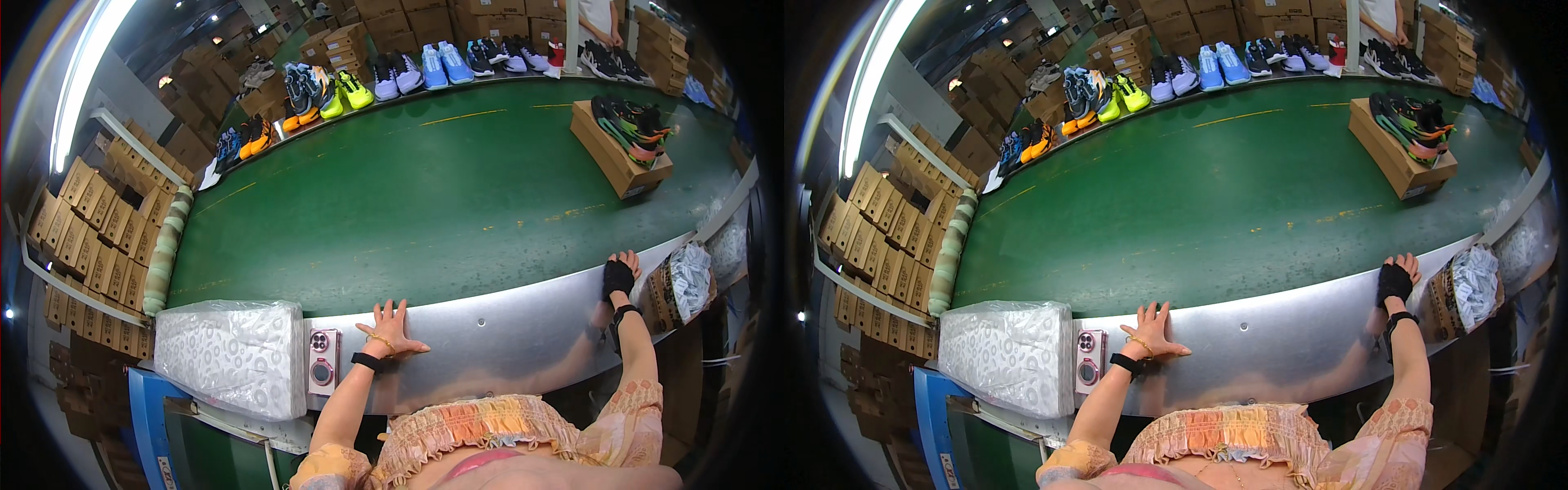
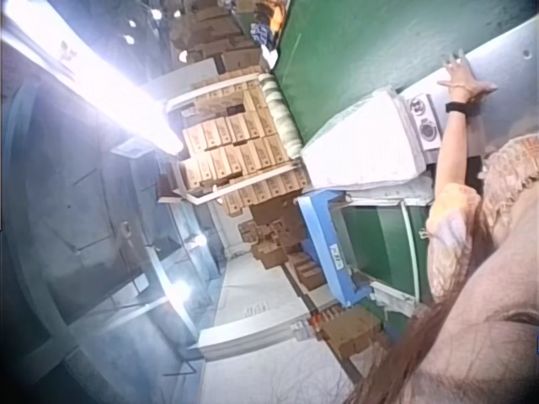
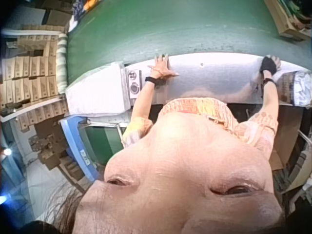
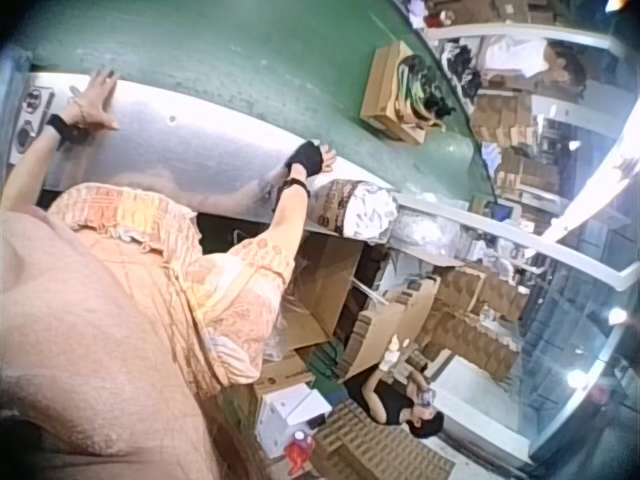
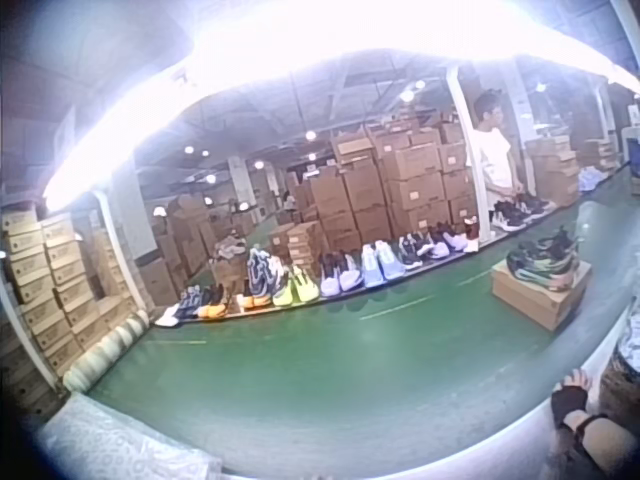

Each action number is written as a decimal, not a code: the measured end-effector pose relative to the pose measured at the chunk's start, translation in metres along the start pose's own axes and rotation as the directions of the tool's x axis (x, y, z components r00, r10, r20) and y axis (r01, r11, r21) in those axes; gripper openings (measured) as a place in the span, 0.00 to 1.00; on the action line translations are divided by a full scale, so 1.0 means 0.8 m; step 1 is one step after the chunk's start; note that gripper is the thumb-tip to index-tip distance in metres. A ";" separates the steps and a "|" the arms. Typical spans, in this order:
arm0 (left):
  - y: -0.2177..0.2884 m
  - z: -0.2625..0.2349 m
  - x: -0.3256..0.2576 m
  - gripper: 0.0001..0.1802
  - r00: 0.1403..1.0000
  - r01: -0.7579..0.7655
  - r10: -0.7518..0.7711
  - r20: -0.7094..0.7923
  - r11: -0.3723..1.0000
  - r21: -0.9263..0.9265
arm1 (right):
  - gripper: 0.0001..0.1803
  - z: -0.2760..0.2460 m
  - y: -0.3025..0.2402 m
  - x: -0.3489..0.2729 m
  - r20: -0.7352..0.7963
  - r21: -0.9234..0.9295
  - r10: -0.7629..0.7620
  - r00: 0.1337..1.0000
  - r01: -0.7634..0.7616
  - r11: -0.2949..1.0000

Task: Packing pairs of shoes into boxes using tissue paper.

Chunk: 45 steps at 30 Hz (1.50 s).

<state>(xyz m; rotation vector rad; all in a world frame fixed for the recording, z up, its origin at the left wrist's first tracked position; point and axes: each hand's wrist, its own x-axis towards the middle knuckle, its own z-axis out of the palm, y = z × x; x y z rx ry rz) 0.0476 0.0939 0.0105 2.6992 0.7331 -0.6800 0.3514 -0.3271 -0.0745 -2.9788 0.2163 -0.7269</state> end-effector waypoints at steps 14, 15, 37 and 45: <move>-0.003 0.005 0.004 0.66 0.999 -0.027 0.026 -0.025 0.998 -0.051 | 0.14 -0.007 -0.003 0.001 0.047 -0.014 0.013 0.999 -0.012 1.000; -0.003 0.005 0.004 0.65 0.999 -0.023 0.022 -0.024 0.998 -0.051 | 0.14 -0.007 -0.003 0.001 0.045 -0.008 0.011 0.999 -0.011 1.000; 0.000 -0.002 -0.003 0.65 1.000 -0.018 0.018 -0.014 1.000 -0.010 | 0.20 0.080 -0.037 0.265 0.560 0.711 0.281 0.779 -0.626 0.320; 0.001 -0.001 0.002 0.65 0.999 -0.025 0.025 -0.032 1.000 -0.001 | 0.13 0.086 -0.040 0.290 0.703 0.703 0.312 0.640 -0.692 -0.165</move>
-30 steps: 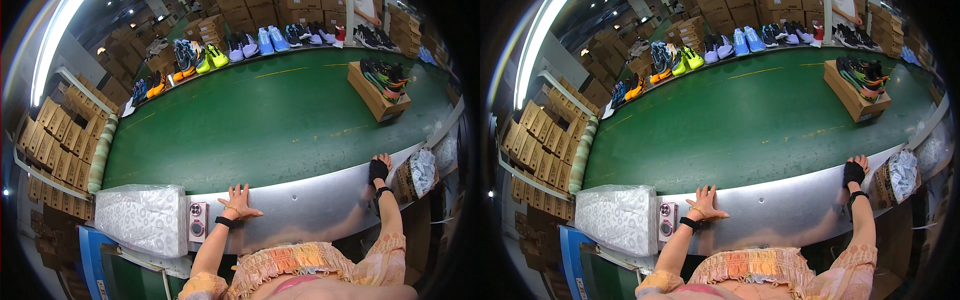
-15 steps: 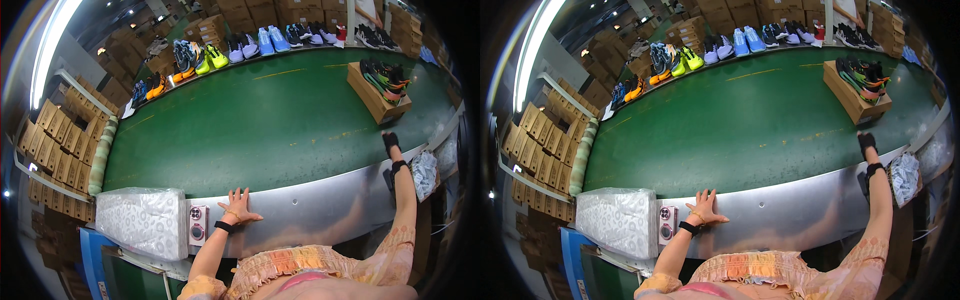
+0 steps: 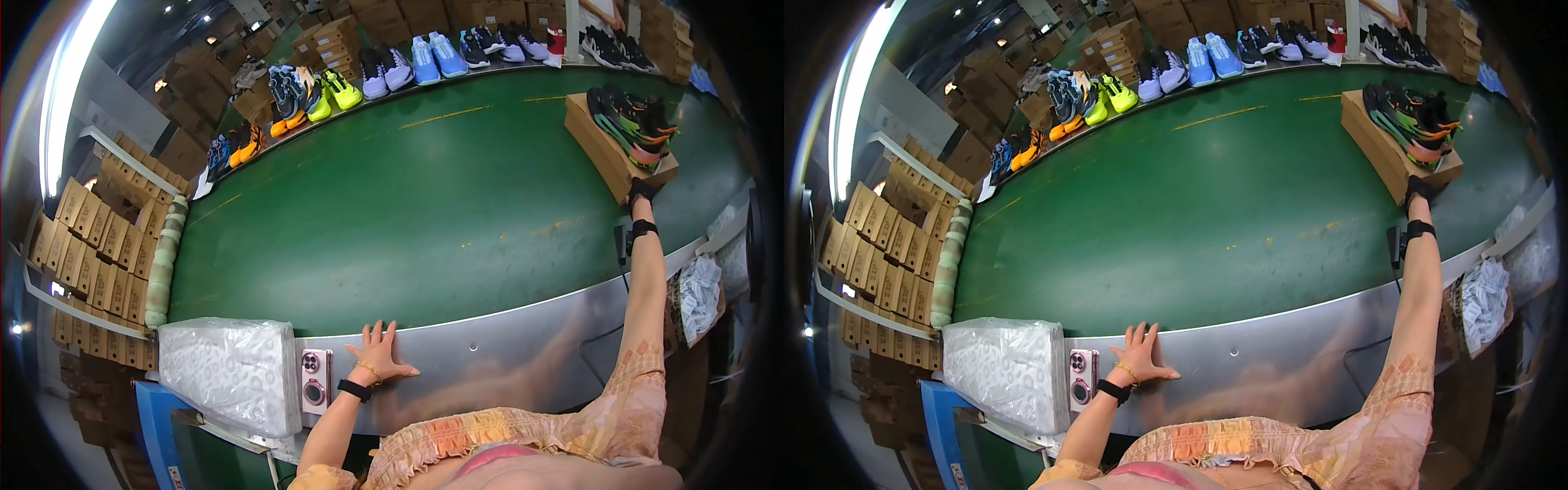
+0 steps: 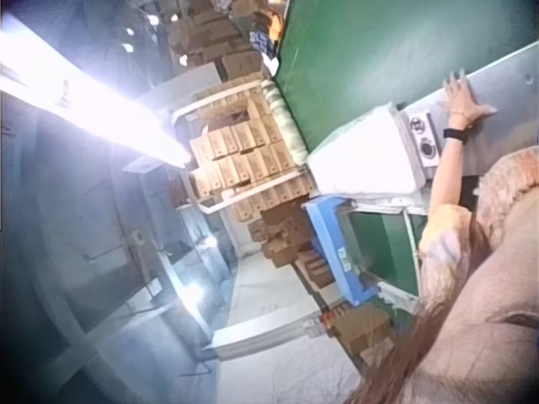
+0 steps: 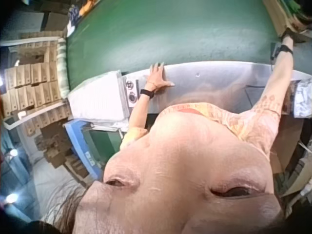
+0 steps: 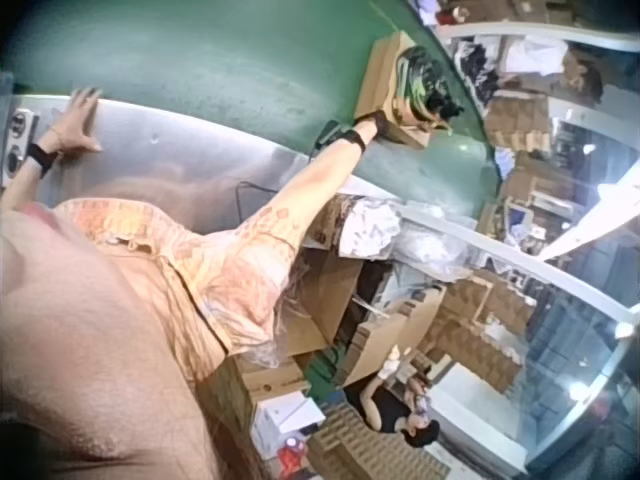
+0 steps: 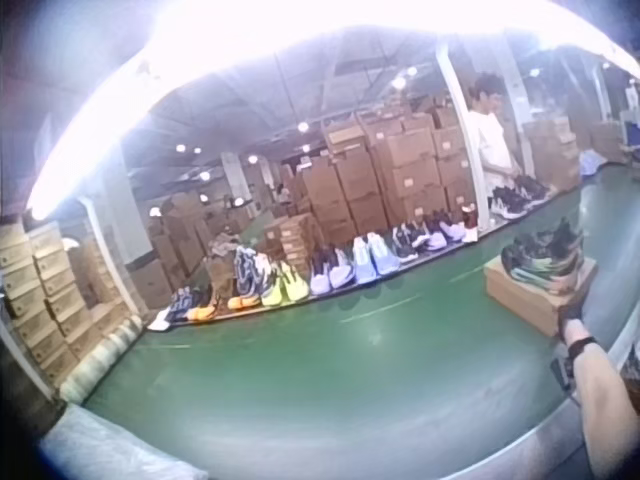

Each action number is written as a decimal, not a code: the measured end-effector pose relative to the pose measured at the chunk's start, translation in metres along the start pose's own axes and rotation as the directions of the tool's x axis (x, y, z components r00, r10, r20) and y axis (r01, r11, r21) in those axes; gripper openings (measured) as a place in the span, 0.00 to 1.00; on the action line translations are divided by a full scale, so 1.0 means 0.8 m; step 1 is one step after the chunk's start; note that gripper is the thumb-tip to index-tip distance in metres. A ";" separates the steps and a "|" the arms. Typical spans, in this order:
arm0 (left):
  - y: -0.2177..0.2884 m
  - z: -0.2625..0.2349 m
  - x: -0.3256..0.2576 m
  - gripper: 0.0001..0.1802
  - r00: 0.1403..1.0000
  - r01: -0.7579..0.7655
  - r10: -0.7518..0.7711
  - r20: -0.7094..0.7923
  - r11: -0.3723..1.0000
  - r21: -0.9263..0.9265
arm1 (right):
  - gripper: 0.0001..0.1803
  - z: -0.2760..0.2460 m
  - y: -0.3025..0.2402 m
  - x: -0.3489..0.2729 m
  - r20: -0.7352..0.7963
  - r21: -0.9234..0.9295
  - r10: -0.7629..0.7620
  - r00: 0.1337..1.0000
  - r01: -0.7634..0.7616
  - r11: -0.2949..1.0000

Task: Packing pairs of shoes into boxes using tissue paper.

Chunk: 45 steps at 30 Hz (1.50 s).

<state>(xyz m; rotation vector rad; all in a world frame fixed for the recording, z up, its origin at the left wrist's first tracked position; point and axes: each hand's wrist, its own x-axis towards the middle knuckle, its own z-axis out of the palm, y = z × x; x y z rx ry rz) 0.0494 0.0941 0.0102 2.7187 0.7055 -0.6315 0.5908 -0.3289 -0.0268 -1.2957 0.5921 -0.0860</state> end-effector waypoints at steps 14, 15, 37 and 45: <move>0.002 0.000 -0.001 0.65 0.999 -0.008 0.008 0.040 1.000 0.006 | 0.13 0.019 0.106 -0.202 0.306 0.034 0.134 0.943 -0.152 0.988; 0.001 -0.001 -0.003 0.66 0.999 0.016 -0.016 0.031 1.000 -0.005 | 0.13 0.027 0.109 -0.246 0.288 -0.038 0.131 0.949 -0.126 0.991; -0.015 0.023 0.000 0.63 0.990 -0.066 0.062 -0.125 0.998 -0.025 | 0.25 0.132 -0.049 -0.453 0.911 -0.412 -0.102 0.400 0.888 -0.204; -0.013 0.024 -0.006 0.63 0.990 -0.055 0.049 -0.128 0.998 -0.040 | 0.22 0.152 -0.080 -0.396 0.894 -0.433 0.047 0.446 0.885 -0.170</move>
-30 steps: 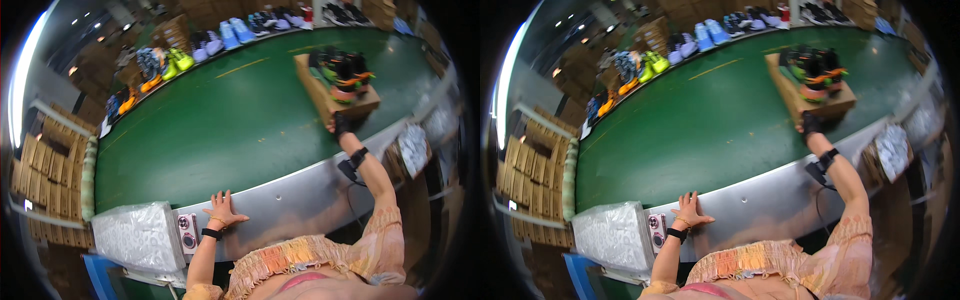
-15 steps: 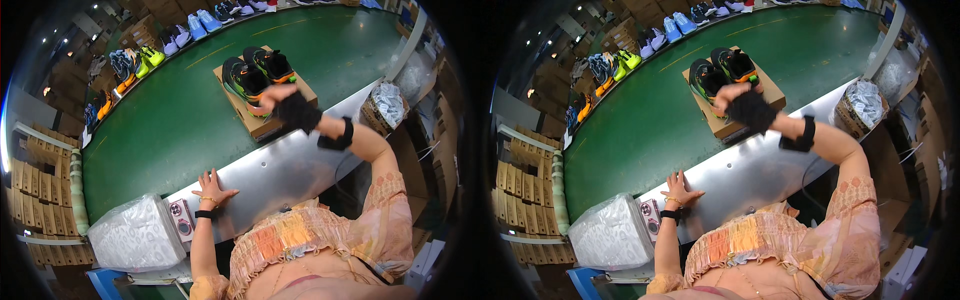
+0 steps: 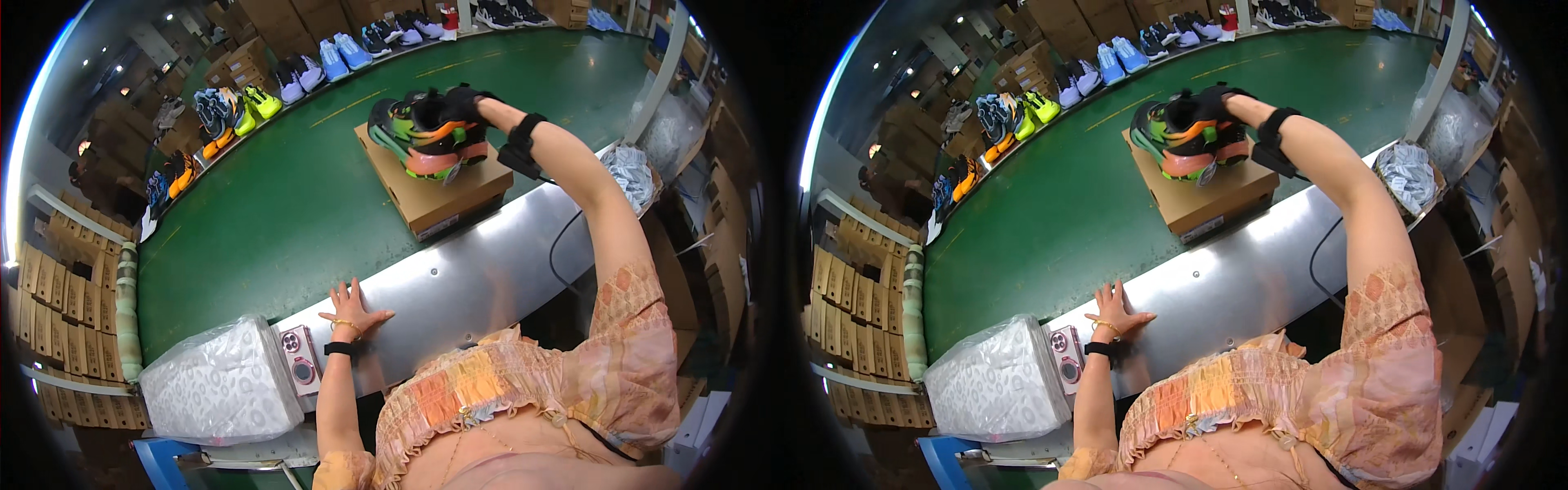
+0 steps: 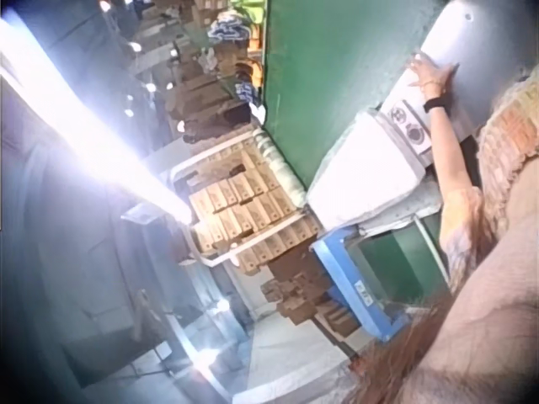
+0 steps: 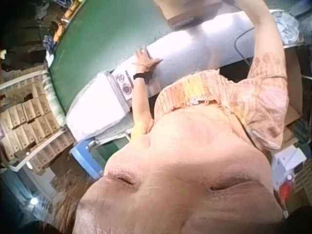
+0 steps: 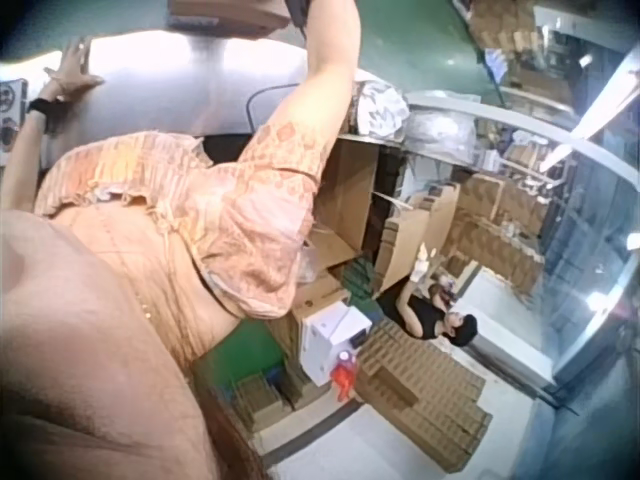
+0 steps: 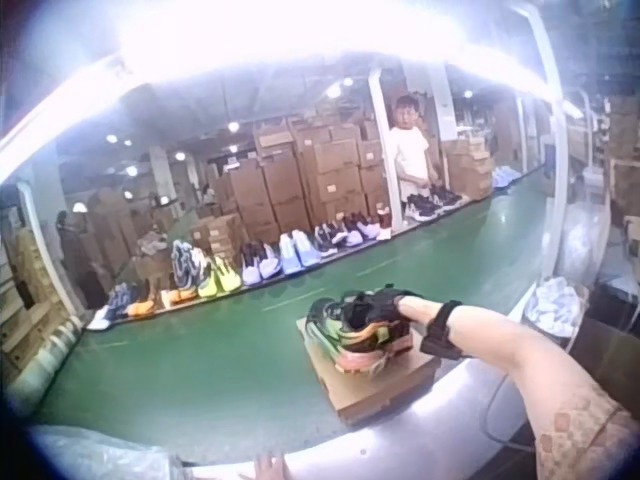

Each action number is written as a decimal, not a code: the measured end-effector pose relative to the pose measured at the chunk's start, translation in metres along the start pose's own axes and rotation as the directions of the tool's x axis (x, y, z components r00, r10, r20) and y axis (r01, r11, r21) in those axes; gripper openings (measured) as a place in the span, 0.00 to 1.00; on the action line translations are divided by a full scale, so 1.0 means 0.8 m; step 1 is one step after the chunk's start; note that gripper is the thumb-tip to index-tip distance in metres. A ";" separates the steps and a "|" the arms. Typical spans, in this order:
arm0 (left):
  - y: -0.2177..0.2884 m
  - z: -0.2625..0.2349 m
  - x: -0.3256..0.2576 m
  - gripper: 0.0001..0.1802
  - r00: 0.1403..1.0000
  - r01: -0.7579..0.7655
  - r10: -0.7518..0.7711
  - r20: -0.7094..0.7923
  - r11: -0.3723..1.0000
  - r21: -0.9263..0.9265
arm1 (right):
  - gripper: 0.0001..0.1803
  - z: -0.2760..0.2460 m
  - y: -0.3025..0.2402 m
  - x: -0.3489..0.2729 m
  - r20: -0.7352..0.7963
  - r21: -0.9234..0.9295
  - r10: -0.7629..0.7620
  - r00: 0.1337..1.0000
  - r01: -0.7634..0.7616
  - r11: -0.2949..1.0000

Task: Packing pairs of shoes into boxes using tissue paper.

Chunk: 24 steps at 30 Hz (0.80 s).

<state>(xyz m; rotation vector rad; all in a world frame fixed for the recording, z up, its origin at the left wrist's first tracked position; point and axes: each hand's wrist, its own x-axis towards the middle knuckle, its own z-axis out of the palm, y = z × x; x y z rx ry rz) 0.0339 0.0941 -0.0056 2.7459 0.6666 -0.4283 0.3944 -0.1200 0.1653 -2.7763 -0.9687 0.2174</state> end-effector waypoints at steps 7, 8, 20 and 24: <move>0.000 0.001 -0.008 0.63 1.000 -0.003 0.003 0.008 0.999 0.048 | 0.14 -0.024 0.155 -0.059 -0.203 0.137 -0.229 0.952 0.259 0.956; -0.002 0.001 -0.011 0.63 1.000 -0.002 0.002 -0.011 0.999 0.042 | 0.16 -0.025 0.160 -0.075 -0.206 0.136 -0.057 0.977 0.086 0.987; 0.005 -0.006 -0.003 0.60 1.000 -0.021 0.020 0.018 0.998 0.061 | 0.19 0.071 0.188 -0.204 -0.090 -0.232 0.402 0.911 -0.412 0.881; -0.023 0.000 0.039 0.57 0.984 -0.082 0.102 0.146 0.987 -0.142 | 0.17 0.051 0.078 -0.180 -0.449 -0.156 -0.082 0.890 0.012 0.988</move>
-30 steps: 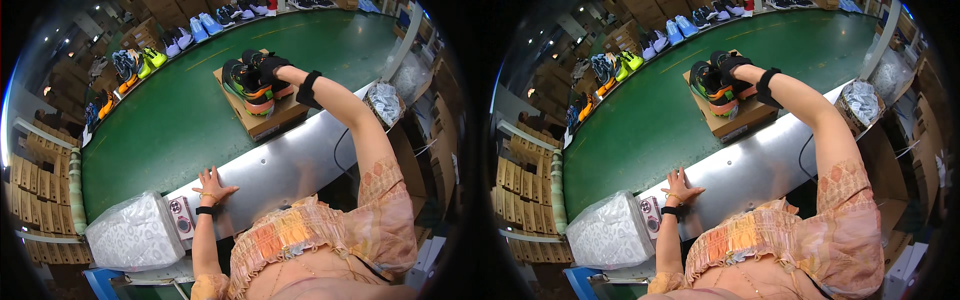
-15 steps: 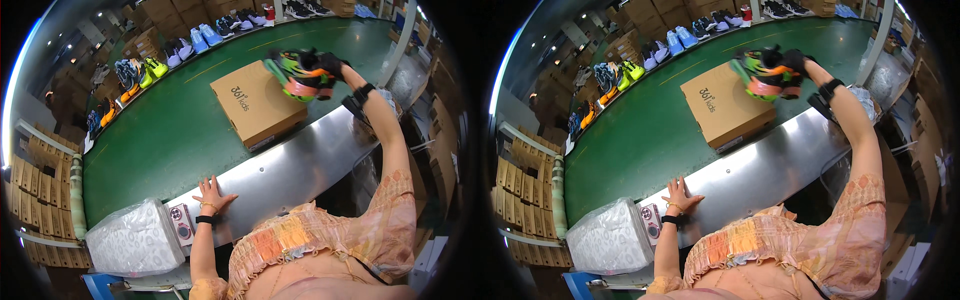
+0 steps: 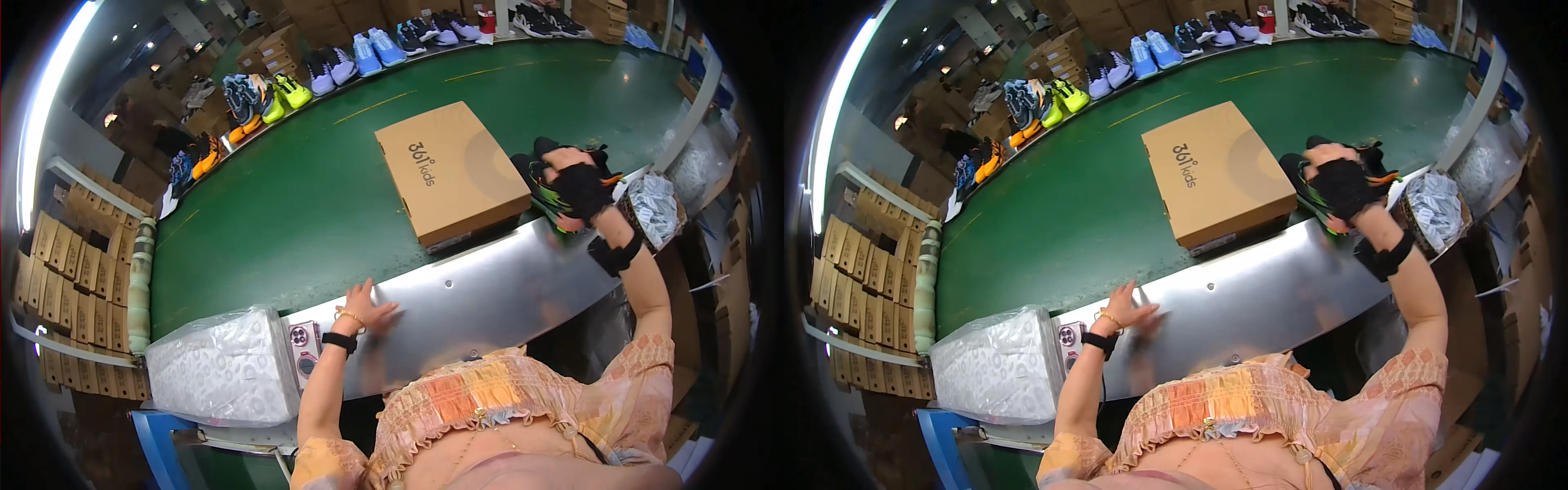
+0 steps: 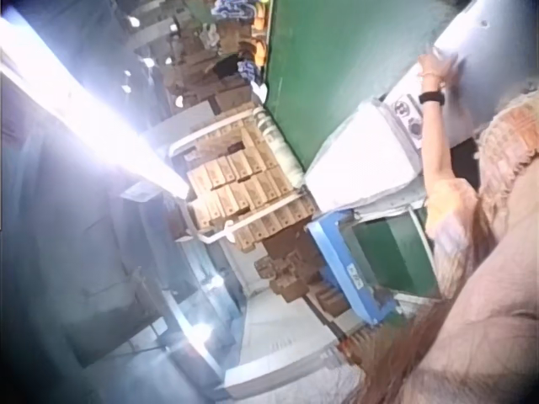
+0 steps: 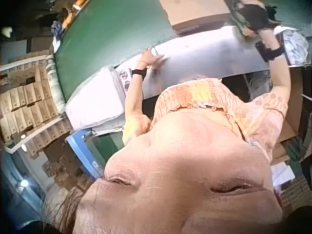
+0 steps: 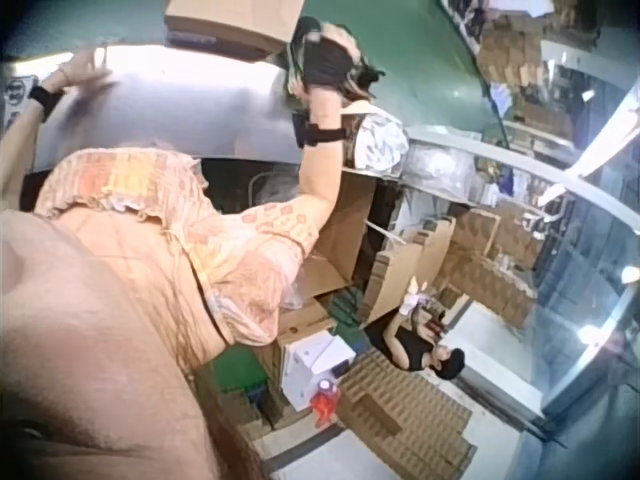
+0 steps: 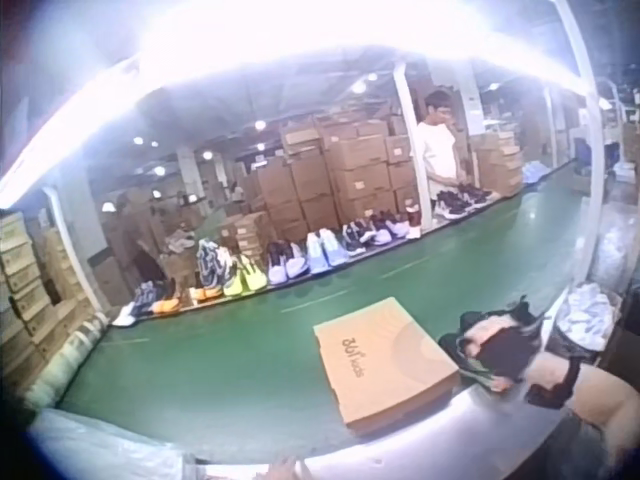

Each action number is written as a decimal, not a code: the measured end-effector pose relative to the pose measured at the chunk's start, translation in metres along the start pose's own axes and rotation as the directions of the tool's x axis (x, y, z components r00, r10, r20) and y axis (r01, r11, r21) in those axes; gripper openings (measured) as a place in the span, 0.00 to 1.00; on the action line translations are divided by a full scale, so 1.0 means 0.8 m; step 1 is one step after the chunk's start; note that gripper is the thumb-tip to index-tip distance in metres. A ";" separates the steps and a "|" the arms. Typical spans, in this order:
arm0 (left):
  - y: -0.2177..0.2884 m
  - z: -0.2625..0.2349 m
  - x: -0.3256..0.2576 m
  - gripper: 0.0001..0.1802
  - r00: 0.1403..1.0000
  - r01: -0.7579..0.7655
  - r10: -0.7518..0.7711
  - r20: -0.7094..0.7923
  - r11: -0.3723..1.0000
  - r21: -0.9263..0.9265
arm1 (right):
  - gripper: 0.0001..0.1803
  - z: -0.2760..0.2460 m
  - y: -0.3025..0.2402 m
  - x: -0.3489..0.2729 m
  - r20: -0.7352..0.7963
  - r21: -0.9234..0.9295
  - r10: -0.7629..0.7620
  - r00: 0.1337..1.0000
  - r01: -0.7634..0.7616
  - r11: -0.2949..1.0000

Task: Packing pairs of shoes into boxes using tissue paper.

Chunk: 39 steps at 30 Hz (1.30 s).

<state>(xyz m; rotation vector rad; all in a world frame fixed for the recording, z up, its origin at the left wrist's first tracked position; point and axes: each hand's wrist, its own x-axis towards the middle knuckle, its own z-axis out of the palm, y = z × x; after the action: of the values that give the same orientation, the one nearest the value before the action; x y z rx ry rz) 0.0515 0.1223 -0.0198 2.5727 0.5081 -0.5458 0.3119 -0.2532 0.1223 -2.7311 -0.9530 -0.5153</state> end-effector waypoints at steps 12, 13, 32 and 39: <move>0.132 -0.056 0.018 0.50 0.871 -0.351 0.292 -0.394 0.933 -0.085 | 0.30 0.155 -0.155 -0.005 -0.387 0.164 -0.372 0.843 0.460 0.873; 0.133 -0.052 0.019 0.50 0.833 -0.394 0.311 -0.457 0.914 -0.095 | 0.30 0.145 -0.157 -0.003 -0.386 0.165 -0.376 0.842 0.464 0.870; 0.057 -0.074 0.009 0.14 0.931 -0.142 0.249 -0.266 0.920 0.366 | 0.14 0.016 0.226 -0.065 -0.172 0.665 0.675 0.718 -0.421 0.617; 0.081 -0.143 0.000 0.31 0.956 -0.090 0.129 -0.265 0.984 0.153 | 0.19 0.062 0.334 -0.149 0.067 -0.309 0.613 0.788 -0.567 0.763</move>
<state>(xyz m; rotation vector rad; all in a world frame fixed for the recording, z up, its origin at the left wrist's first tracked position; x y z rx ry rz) 0.1126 0.1261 0.0971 2.8084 0.4266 -0.1913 0.4062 -0.5113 0.0106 -3.1331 0.0173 -0.3133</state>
